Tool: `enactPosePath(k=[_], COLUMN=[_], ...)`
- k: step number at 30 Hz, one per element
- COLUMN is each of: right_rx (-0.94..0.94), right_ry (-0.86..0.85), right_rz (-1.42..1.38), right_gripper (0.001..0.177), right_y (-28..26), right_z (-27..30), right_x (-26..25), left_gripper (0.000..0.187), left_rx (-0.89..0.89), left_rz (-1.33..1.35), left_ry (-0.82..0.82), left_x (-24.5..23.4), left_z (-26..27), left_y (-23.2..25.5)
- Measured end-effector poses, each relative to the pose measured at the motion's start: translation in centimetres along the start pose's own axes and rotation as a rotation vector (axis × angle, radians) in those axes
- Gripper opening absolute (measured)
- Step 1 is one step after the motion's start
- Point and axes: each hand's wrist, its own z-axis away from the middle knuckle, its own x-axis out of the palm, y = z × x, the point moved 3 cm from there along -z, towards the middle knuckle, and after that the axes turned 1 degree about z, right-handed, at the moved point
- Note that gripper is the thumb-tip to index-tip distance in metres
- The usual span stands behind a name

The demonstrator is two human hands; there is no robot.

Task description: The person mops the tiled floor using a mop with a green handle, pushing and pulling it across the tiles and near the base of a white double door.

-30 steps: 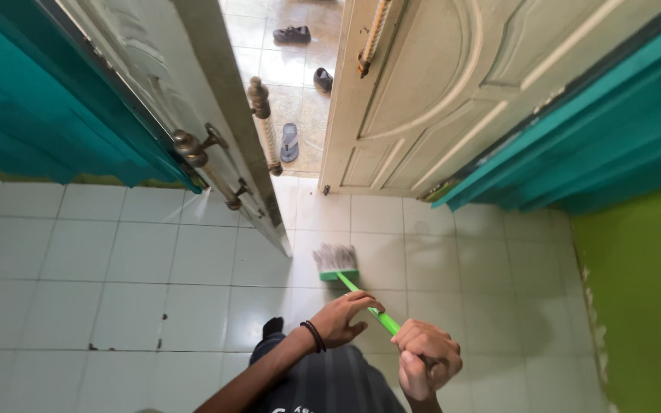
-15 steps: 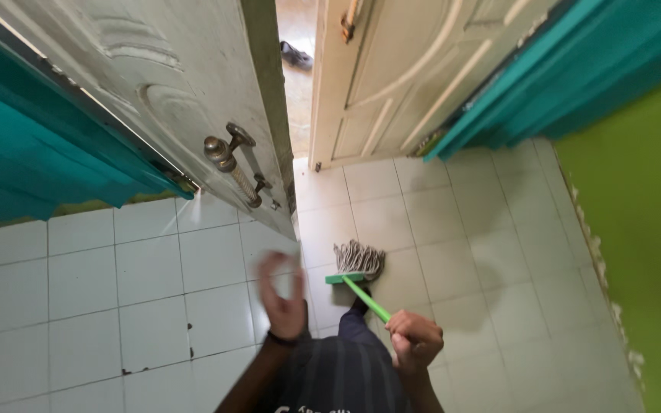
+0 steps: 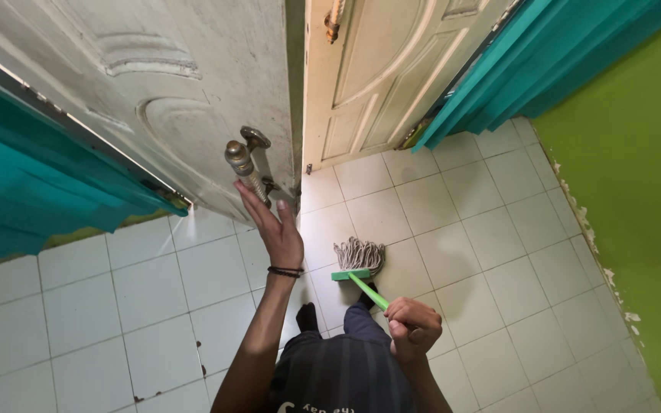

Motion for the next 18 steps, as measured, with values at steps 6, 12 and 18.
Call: enactPosePath(k=[6, 12, 18], right_rx=[0.007, 0.005, -0.011], right_ry=[0.024, 0.053, 0.063], right_rz=[-0.015, 0.0, -0.045], right_gripper=[0.016, 0.016, 0.013], right_y=[0.4, 1.6, 3.2], right_z=[-1.0, -2.0, -3.1], right_x=[0.5, 0.5, -0.2], left_gripper=[0.102, 0.114, 0.125], left_rx=[0.1, 0.115, 0.174], left_rz=[0.056, 0.095, 0.066], left_ry=[-0.107, -0.175, -0.215], left_x=[2.0, 5.5, 8.7], left_z=[-2.1, -5.9, -9.6], left_y=[-0.1, -0.3, -0.4])
